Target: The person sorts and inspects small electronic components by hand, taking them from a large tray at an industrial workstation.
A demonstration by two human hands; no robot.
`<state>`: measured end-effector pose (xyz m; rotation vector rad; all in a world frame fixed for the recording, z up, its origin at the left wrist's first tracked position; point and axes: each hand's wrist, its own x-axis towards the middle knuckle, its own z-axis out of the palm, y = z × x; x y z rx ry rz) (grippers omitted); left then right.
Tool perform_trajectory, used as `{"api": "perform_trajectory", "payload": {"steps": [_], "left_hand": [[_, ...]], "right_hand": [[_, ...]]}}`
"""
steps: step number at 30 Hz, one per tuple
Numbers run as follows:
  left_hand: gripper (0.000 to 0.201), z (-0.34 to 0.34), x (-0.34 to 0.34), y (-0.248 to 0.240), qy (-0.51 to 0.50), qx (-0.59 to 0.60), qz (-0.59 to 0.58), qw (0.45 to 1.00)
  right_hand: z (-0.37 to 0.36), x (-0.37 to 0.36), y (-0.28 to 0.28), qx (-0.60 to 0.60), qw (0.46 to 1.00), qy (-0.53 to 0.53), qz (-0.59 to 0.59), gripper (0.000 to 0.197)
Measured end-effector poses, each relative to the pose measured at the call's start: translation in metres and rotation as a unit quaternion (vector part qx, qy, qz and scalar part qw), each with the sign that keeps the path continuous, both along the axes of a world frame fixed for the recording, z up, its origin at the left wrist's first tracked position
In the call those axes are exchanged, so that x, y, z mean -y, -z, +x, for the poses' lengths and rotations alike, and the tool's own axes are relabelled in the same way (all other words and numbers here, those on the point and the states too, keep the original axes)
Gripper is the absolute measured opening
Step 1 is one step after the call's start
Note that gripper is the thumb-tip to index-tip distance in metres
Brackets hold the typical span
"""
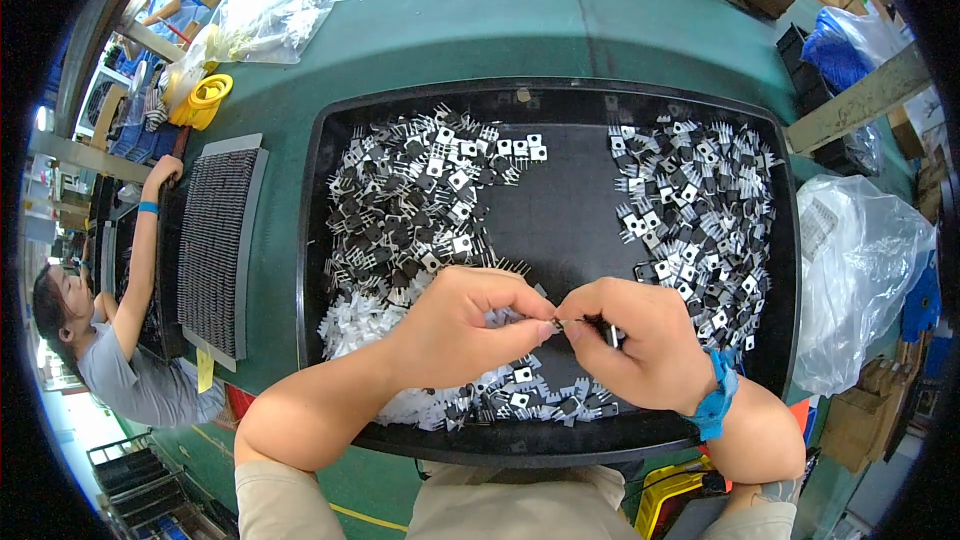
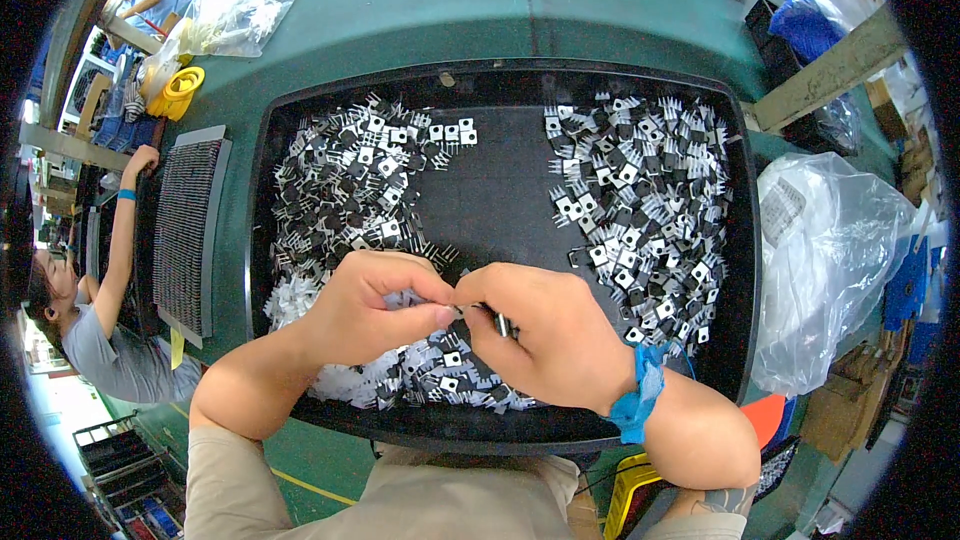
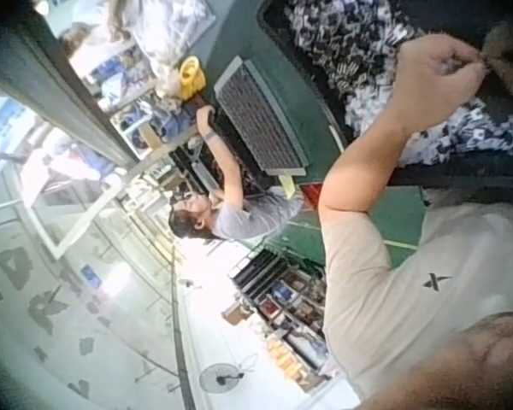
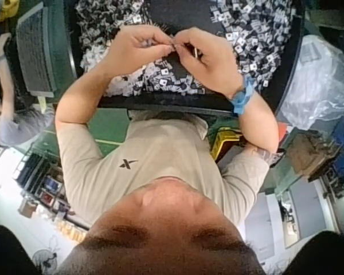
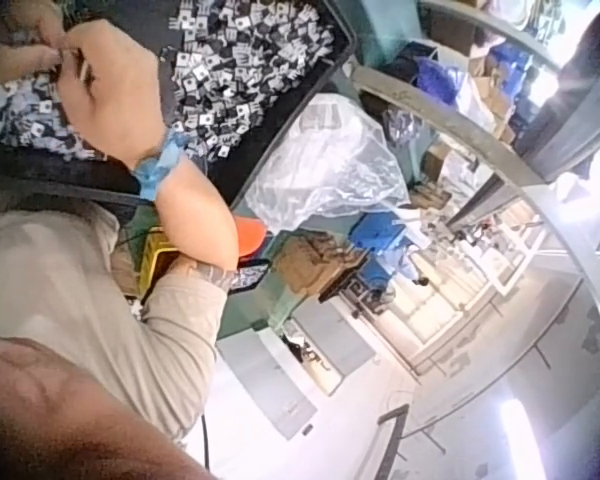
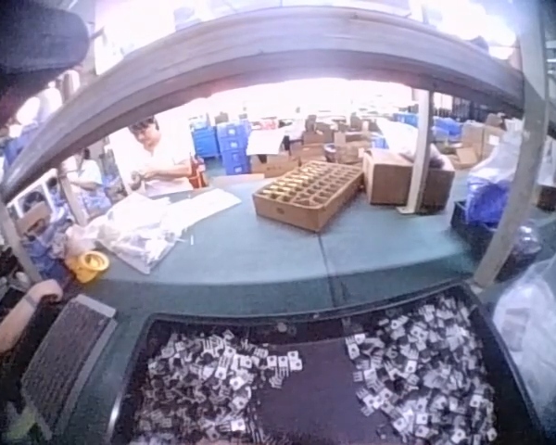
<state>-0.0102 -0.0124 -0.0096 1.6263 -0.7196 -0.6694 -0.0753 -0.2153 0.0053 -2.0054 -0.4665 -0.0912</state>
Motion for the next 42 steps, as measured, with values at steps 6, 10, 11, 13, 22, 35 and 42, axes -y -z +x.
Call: {"api": "perform_trajectory", "payload": {"steps": [6, 10, 11, 13, 22, 35, 42], "left_hand": [[0.007, 0.000, 0.003, -0.011, -0.051, -0.257, 0.021, 0.965], [0.007, -0.003, 0.001, 0.000, -0.046, -0.269, 0.015, 0.962], [0.006, -0.004, 0.002, 0.001, -0.045, -0.273, 0.008, 0.961], [0.006, -0.004, 0.002, 0.001, -0.051, -0.276, 0.018, 0.960], [0.010, -0.002, 0.003, -0.003, -0.036, -0.251, 0.076, 0.964], [0.022, 0.013, -0.006, 0.000, -0.172, -0.347, -0.156, 0.909], [0.024, 0.015, -0.008, -0.002, -0.158, -0.315, -0.176, 0.919]], "right_hand": [[-0.006, -0.006, 0.006, -0.163, 0.973, 0.113, 0.120, 0.011], [-0.008, -0.015, 0.009, -0.179, 0.967, 0.106, 0.148, 0.012], [-0.008, -0.015, 0.009, -0.177, 0.972, 0.088, 0.131, 0.012], [-0.006, -0.013, 0.010, -0.190, 0.969, 0.074, 0.137, 0.011], [-0.003, -0.007, 0.010, -0.268, 0.947, 0.060, 0.164, 0.013], [0.022, 0.076, -0.020, 0.090, 0.813, 0.359, -0.450, 0.032], [0.021, 0.033, -0.002, 0.083, 0.921, 0.190, -0.330, 0.032]]}}
